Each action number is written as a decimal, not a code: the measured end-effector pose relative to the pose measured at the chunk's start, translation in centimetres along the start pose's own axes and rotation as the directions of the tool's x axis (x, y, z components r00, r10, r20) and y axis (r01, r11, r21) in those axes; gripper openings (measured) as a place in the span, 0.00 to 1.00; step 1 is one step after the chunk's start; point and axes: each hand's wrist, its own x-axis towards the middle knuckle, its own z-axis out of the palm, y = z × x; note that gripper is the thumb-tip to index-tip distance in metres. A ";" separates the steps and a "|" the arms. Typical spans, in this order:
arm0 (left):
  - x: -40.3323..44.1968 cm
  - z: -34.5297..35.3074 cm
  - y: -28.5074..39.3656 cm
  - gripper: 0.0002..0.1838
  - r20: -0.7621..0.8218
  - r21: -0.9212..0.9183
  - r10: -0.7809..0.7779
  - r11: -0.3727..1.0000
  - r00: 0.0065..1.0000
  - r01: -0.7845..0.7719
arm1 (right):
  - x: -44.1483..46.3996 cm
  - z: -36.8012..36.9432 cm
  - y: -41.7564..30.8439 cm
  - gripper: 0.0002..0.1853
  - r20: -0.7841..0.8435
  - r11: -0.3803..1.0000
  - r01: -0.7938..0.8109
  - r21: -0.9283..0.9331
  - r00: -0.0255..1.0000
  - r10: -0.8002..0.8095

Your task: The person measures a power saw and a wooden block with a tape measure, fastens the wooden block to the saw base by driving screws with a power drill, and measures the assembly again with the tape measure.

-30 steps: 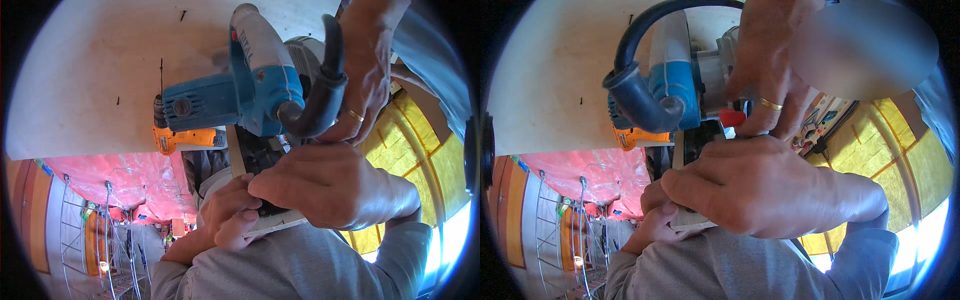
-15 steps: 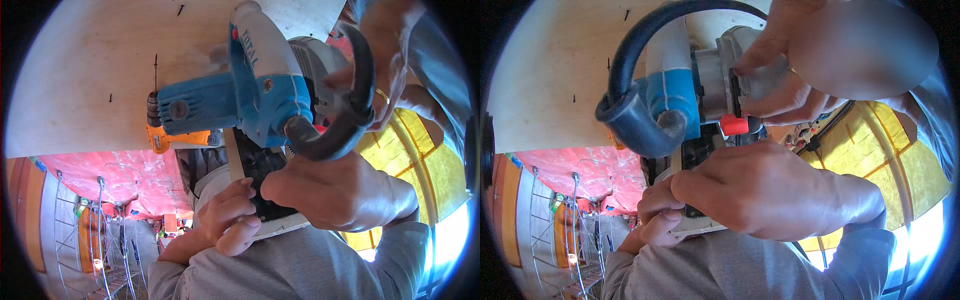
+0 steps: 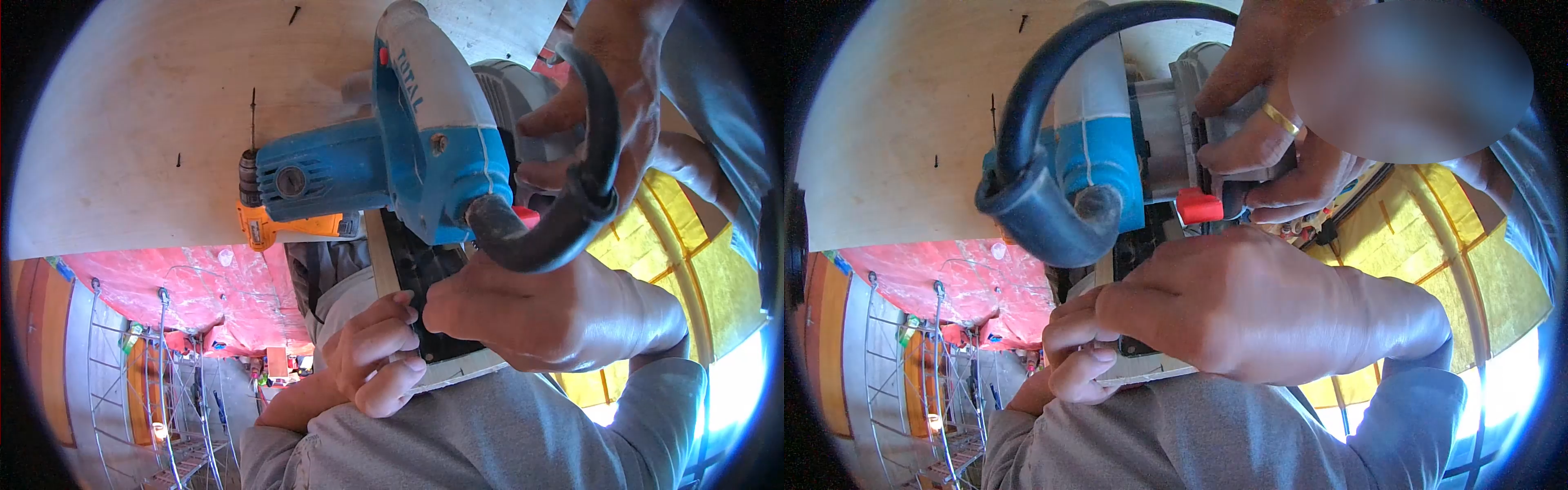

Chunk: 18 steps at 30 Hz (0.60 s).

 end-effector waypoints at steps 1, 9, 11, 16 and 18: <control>0.1 0.0 0.0 0.21 -0.007 -0.009 -0.002 1.000 1.000 0.002 | 0.1 0.0 0.2 0.26 0.002 1.000 -0.002 -0.002 1.000 0.002; 1.2 -0.7 -0.1 0.24 0.083 0.044 0.049 0.998 0.995 -0.053 | 0.0 0.4 1.5 0.24 -0.018 0.998 0.033 0.058 0.999 -0.032; 1.1 -0.8 -0.4 0.24 0.088 0.033 0.061 0.997 0.994 -0.064 | -0.1 0.3 1.3 0.24 0.015 1.000 0.005 0.011 1.000 -0.005; 1.0 -0.3 -0.7 0.25 0.065 0.040 0.106 0.993 0.992 -0.109 | -0.3 0.2 0.9 0.24 0.039 0.995 -0.046 -0.085 0.998 0.050; 1.1 -0.1 -0.6 0.22 0.031 0.044 0.106 0.993 0.994 -0.107 | -0.3 0.0 0.7 0.23 0.027 0.993 -0.053 -0.104 0.998 0.056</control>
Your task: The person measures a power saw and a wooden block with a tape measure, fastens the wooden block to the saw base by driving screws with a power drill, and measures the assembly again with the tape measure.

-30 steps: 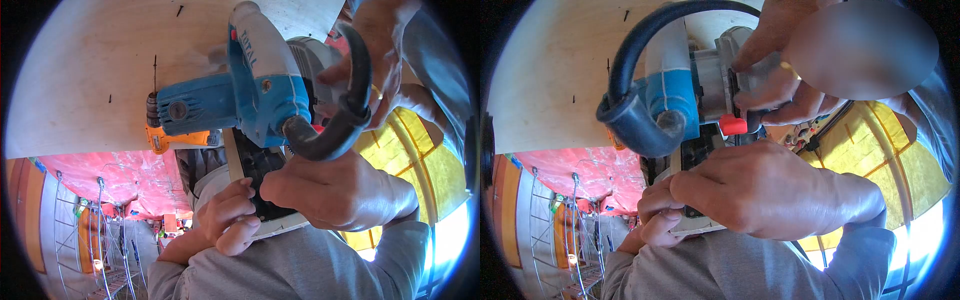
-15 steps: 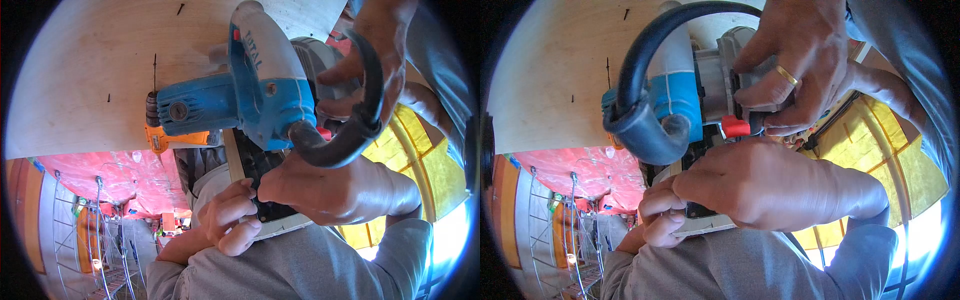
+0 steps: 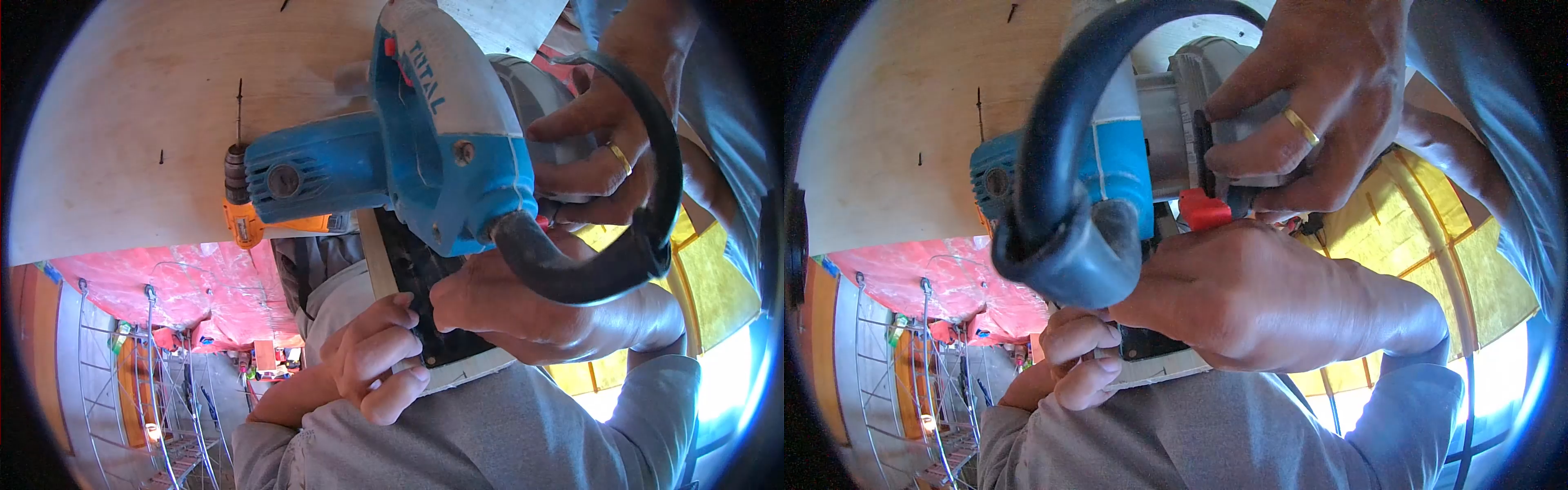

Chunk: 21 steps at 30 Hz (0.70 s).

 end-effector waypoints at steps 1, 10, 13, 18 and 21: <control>-0.1 0.3 0.0 0.22 -0.001 -0.001 -0.004 1.000 1.000 0.004 | 0.0 -0.1 -0.1 0.22 -0.006 1.000 -0.004 -0.011 1.000 0.004; -0.5 1.1 -0.3 0.21 -0.120 0.054 0.023 0.998 0.992 -0.017 | -0.2 2.3 0.7 0.22 -0.132 0.973 -0.044 0.225 0.988 0.076; -0.5 1.2 -0.3 0.21 -0.130 0.055 0.024 0.998 0.991 -0.017 | -0.1 1.7 1.1 0.34 -0.024 0.927 0.053 0.371 0.999 -0.047; 0.0 0.6 -0.2 0.18 -0.070 0.009 0.009 1.000 0.997 -0.008 | -0.2 2.4 1.0 0.23 -0.033 0.979 0.054 0.195 0.998 -0.049; -0.4 0.7 -0.3 0.17 -0.076 0.019 0.022 1.000 0.997 -0.020 | 1.0 1.0 0.5 0.22 -0.040 0.952 0.146 0.269 0.989 -0.140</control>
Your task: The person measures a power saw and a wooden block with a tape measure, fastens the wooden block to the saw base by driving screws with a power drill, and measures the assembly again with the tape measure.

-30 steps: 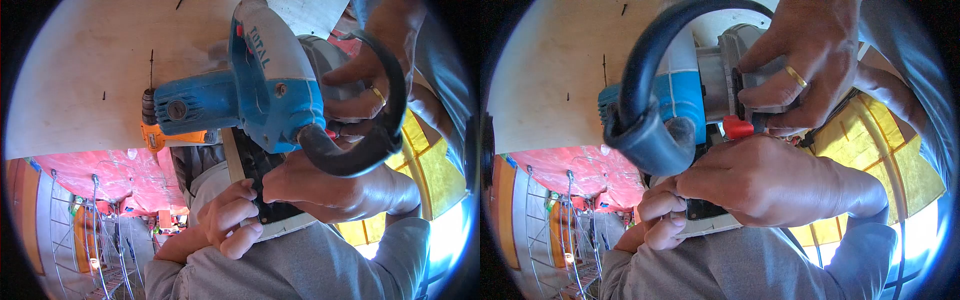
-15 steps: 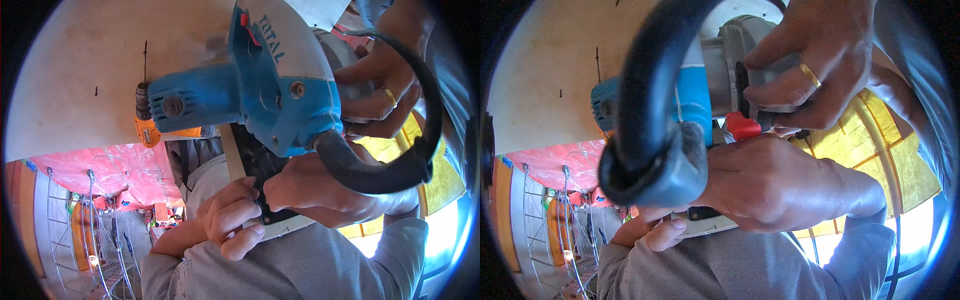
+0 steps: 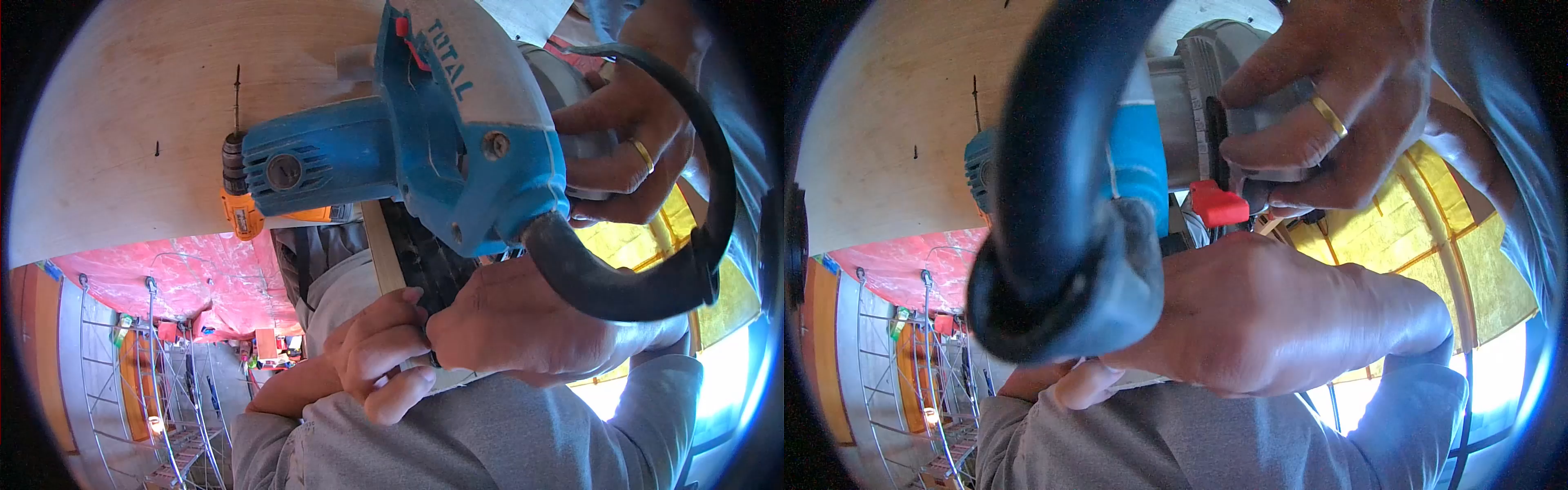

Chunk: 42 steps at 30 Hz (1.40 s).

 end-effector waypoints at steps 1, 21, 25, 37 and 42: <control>0.0 0.1 0.0 0.17 -0.001 0.000 0.002 1.000 1.000 -0.002 | 0.4 -0.3 -0.3 0.21 0.001 0.999 0.025 0.032 1.000 -0.025; -0.3 -1.2 0.2 0.24 0.096 0.025 0.025 0.999 0.995 -0.028 | 1.2 0.2 -1.3 0.08 0.117 0.975 -0.223 -0.002 0.968 0.222; 0.0 -1.1 0.2 0.33 0.086 0.078 0.019 0.997 0.996 -0.025 | 1.4 0.2 -1.6 0.08 0.124 0.971 -0.226 -0.079 0.964 0.234; 0.2 -0.9 0.3 0.28 0.093 0.089 0.016 0.996 0.996 -0.025 | 1.5 -0.1 -2.0 0.08 0.181 0.962 -0.192 -0.193 0.957 0.227; -0.2 -1.0 0.1 0.28 0.095 0.059 0.037 0.997 0.995 -0.043 | 1.3 0.0 -1.8 0.10 0.184 0.956 -0.191 -0.223 0.955 0.234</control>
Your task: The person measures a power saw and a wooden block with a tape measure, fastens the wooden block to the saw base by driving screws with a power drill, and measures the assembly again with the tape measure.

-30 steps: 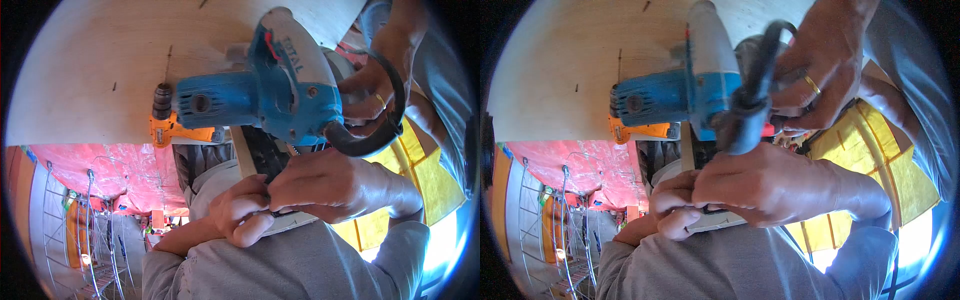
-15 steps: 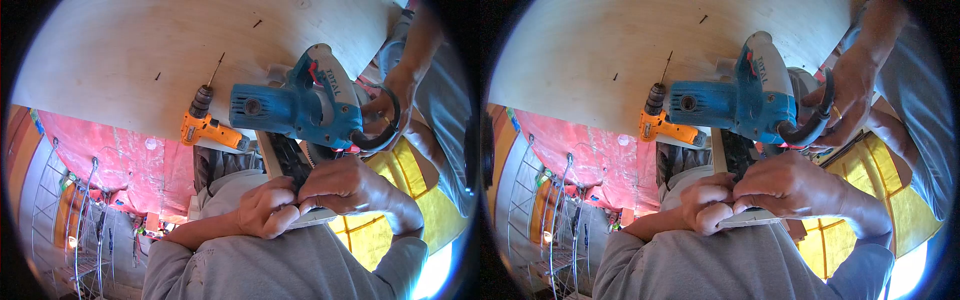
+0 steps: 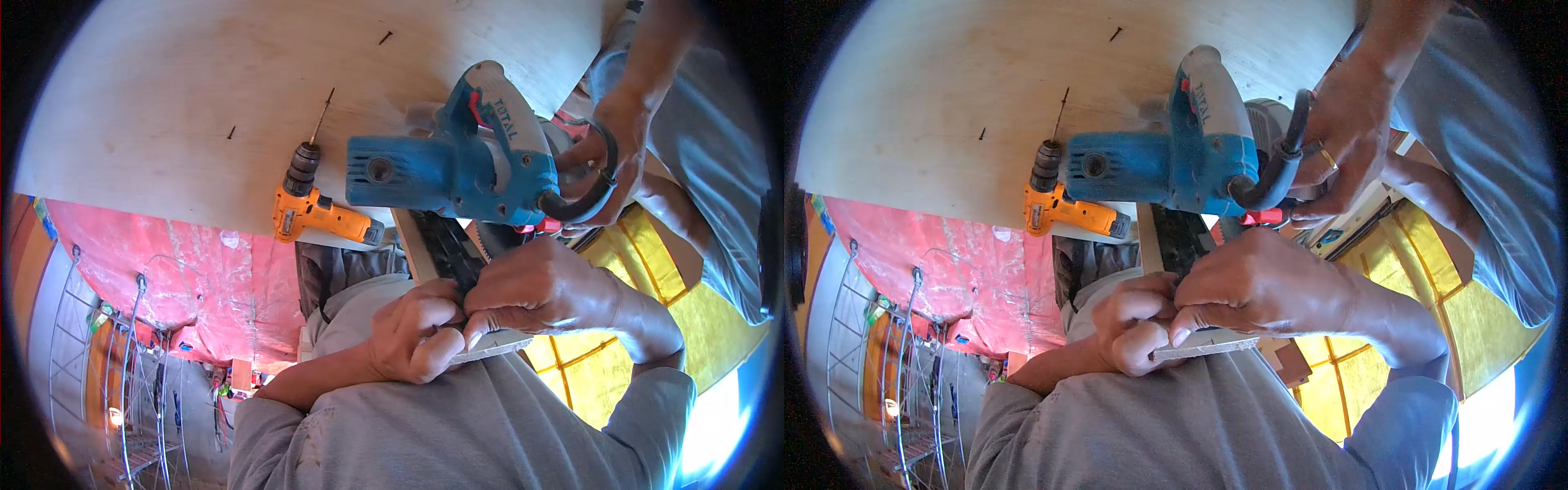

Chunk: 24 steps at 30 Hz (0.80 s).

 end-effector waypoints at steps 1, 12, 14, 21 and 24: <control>0.0 -0.1 0.1 0.29 0.003 -0.010 -0.018 1.000 1.000 0.018 | 0.0 0.0 0.0 0.11 0.015 1.000 0.006 0.013 1.000 -0.006; 0.0 0.0 0.1 0.26 -0.018 0.011 -0.018 1.000 1.000 0.018 | -0.1 0.5 -0.1 0.20 -0.004 0.998 0.021 -0.055 1.000 -0.021; 0.3 -0.2 0.3 0.26 0.021 0.038 -0.041 0.998 0.999 0.040 | -0.1 0.4 -0.2 0.20 0.001 0.998 0.010 -0.064 1.000 -0.010; 0.7 -0.2 0.4 0.34 0.031 0.050 -0.056 0.997 0.998 0.054 | -0.7 0.8 -0.1 0.24 -0.068 0.998 0.056 -0.012 0.996 -0.057; 0.8 -0.2 0.6 0.35 0.024 0.057 -0.062 0.997 0.998 0.060 | -1.0 0.8 0.0 0.26 -0.065 0.998 0.056 0.015 0.996 -0.055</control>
